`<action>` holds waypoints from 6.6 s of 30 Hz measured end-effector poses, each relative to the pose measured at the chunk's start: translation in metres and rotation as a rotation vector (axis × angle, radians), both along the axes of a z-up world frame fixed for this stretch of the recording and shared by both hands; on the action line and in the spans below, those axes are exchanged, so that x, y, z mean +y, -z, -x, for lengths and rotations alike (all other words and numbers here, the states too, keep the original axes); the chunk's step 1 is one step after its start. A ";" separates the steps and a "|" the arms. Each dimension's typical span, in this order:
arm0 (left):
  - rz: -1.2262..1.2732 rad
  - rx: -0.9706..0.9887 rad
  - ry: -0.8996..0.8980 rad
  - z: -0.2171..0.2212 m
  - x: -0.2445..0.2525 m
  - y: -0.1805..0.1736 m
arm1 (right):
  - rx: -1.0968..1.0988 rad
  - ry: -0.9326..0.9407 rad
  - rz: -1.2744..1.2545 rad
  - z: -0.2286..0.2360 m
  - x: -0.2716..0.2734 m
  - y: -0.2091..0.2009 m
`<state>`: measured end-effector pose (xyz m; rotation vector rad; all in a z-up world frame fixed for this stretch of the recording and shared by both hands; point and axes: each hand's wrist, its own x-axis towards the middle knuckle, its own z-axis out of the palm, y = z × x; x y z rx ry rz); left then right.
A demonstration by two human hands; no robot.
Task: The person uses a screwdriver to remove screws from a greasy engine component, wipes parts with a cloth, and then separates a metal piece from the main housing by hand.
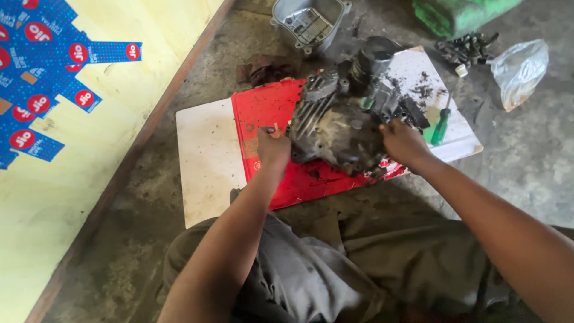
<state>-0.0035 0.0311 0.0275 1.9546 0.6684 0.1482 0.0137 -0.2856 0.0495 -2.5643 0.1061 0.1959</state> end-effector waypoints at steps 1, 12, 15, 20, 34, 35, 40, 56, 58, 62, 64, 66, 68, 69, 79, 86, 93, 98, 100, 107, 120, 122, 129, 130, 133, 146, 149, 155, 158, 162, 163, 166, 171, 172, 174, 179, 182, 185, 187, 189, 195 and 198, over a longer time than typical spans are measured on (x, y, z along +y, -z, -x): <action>0.001 0.018 0.020 -0.002 0.003 0.002 | -0.018 -0.029 0.011 0.001 0.003 0.000; -0.392 0.123 0.418 -0.024 0.003 0.001 | 0.259 0.081 -0.390 0.012 0.003 -0.024; -0.300 0.027 0.470 -0.021 0.006 -0.011 | 0.283 0.117 -0.534 0.007 0.002 -0.008; -0.258 0.032 0.490 -0.027 0.010 -0.014 | 0.480 0.283 -0.735 0.006 0.007 -0.010; -0.319 0.110 0.514 -0.003 0.002 -0.021 | 0.418 -0.097 -0.105 0.024 -0.004 -0.037; -0.296 0.164 0.550 0.002 -0.005 -0.016 | 0.390 -0.193 0.002 0.016 -0.011 -0.043; -0.254 0.460 0.645 0.017 -0.048 -0.025 | 0.320 -0.430 0.187 -0.008 -0.034 -0.050; -0.718 0.346 0.839 0.033 0.031 -0.205 | -0.172 -0.046 0.526 -0.033 -0.075 0.012; -0.690 0.438 0.879 0.034 0.033 -0.204 | -0.188 -0.025 0.548 -0.037 -0.073 0.019; -0.685 0.383 0.873 0.035 0.031 -0.202 | -0.056 0.137 0.426 -0.055 -0.087 0.036; -0.678 0.393 0.879 0.034 0.030 -0.201 | -0.055 0.227 0.334 -0.063 -0.097 0.042; -0.670 0.409 0.897 0.033 0.031 -0.203 | -0.008 0.168 0.283 -0.071 -0.110 0.027; -0.677 0.421 0.909 0.034 0.033 -0.202 | 0.019 0.154 0.168 -0.076 -0.101 -0.001; -0.690 0.417 0.912 0.034 0.035 -0.202 | 0.017 0.172 0.079 -0.075 -0.099 -0.028; -0.555 0.464 0.975 0.014 0.042 -0.183 | -0.120 -0.157 -0.094 -0.053 -0.100 -0.101; -0.542 0.171 0.539 -0.094 0.071 -0.098 | 0.034 0.254 -0.677 -0.073 -0.111 -0.086; -0.751 -0.054 0.279 -0.235 0.080 0.002 | -0.380 -0.641 -0.376 -0.079 -0.156 -0.055; -0.663 0.030 0.299 -0.261 0.098 0.033 | 0.230 0.347 -1.024 -0.116 -0.136 -0.052; -0.747 -0.028 0.404 -0.249 0.104 0.014 | 0.231 0.319 -0.998 -0.102 -0.120 -0.058; 0.115 -0.217 0.502 -0.138 0.116 -0.162 | 0.131 0.246 -1.156 -0.055 -0.003 -0.158; 1.183 -0.294 0.620 0.071 0.003 -0.170 | 0.459 -0.109 -1.431 0.067 0.119 -0.198; 1.371 -0.292 0.615 0.069 0.008 -0.169 | 0.472 -0.061 -1.440 0.070 0.125 -0.204; 1.133 -0.436 0.558 0.072 -0.028 -0.188 | 0.156 -0.108 -1.516 0.062 0.111 -0.188; 1.097 -0.514 0.575 0.070 -0.032 -0.186 | 0.025 -0.113 -1.501 0.063 0.111 -0.181; 0.828 -0.654 0.544 0.070 -0.039 -0.176 | -0.399 -0.301 -1.042 0.063 0.111 -0.172; 0.923 -0.525 0.218 0.067 -0.031 -0.181 | -0.682 -0.401 -0.278 0.091 0.135 -0.201; 1.074 -0.631 0.243 0.060 -0.032 -0.173 | -0.916 -0.465 -0.239 0.095 0.132 -0.198; 1.141 -0.571 0.459 0.074 -0.030 -0.191 | -0.807 -0.388 0.035 0.073 0.108 -0.209; 1.097 -0.491 0.419 0.074 -0.035 -0.195 | -0.776 -0.420 -0.103 0.073 0.106 -0.212; 1.217 -0.545 0.377 0.062 -0.029 -0.177 | -0.731 -0.447 -0.372 0.079 0.123 -0.222; 1.283 -0.537 0.357 0.059 -0.026 -0.172 | -0.726 -0.392 -0.318 0.085 0.125 -0.228; 1.090 -0.715 0.495 0.059 -0.019 -0.165 | -1.014 -0.420 -0.142 0.099 0.127 -0.246; 1.214 -0.629 0.408 0.062 -0.013 -0.181 | -0.849 -0.470 -0.215 0.111 0.135 -0.237; 1.197 -0.630 0.408 0.064 -0.014 -0.182 | -0.861 -0.540 -0.192 0.109 0.137 -0.233; 1.201 -0.653 0.353 0.066 -0.017 -0.183 | -0.854 -0.623 -0.138 0.105 0.136 -0.228; 1.310 -0.606 0.335 0.061 -0.018 -0.188 | -0.794 -0.620 -0.108 0.083 0.126 -0.230; 1.397 -0.622 0.423 0.061 -0.019 -0.180 | -0.992 -0.522 -0.083 0.088 0.122 -0.234; 1.463 -0.580 0.443 0.061 -0.015 -0.169 | -1.186 -0.390 -0.065 0.095 0.123 -0.242; 1.505 -0.606 0.485 0.058 -0.012 -0.164 | -1.120 -0.498 -0.138 0.102 0.117 -0.250; 1.490 -0.609 0.518 0.060 -0.012 -0.164 | -1.022 -0.549 -0.182 0.105 0.116 -0.255; 1.432 -0.579 0.466 0.071 -0.020 -0.183 | -0.861 -0.555 -0.252 0.101 0.118 -0.262; 1.374 -0.644 0.527 0.068 -0.021 -0.179 | -0.803 -0.532 -0.242 0.099 0.117 -0.260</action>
